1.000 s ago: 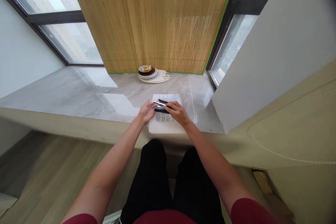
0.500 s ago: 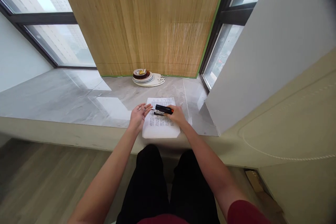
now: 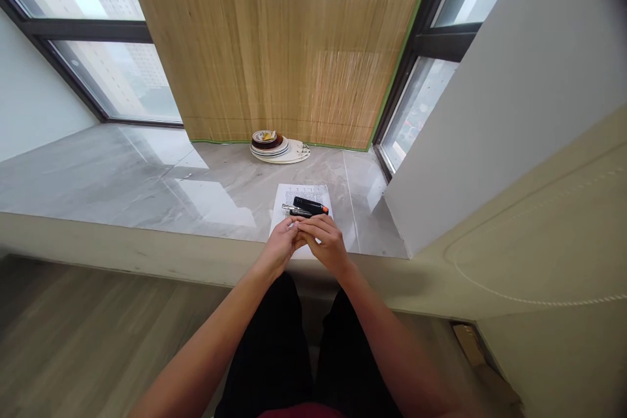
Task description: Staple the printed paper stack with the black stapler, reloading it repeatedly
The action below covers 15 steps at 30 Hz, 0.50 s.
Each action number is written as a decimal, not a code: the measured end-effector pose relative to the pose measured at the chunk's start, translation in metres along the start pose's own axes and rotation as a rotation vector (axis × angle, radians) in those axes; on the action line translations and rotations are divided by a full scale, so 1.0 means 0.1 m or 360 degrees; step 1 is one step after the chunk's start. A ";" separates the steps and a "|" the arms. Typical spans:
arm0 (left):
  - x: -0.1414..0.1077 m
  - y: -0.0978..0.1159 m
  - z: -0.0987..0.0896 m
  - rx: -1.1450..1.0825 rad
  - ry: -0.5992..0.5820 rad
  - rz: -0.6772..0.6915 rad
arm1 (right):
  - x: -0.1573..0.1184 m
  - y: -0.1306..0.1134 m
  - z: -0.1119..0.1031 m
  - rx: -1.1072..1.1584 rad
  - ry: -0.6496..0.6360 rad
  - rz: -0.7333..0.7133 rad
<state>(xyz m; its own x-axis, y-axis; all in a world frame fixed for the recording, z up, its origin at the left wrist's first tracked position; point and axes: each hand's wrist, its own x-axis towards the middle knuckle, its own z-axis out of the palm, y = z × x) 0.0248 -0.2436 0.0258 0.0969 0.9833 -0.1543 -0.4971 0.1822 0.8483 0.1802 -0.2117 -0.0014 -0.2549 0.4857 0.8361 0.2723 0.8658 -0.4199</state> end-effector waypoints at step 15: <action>0.66 0.49 -1.11 0.2570 0.0886 0.0330 | 0.29 1.00 -0.63 -0.0253 0.0153 0.0790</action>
<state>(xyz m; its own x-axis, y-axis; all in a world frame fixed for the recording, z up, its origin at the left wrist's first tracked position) -0.0884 -0.1691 0.0006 -0.3128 0.9349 0.1674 0.8753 0.2153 0.4329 0.2586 -0.1188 0.0028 0.0246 0.8126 0.5822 0.4778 0.5020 -0.7209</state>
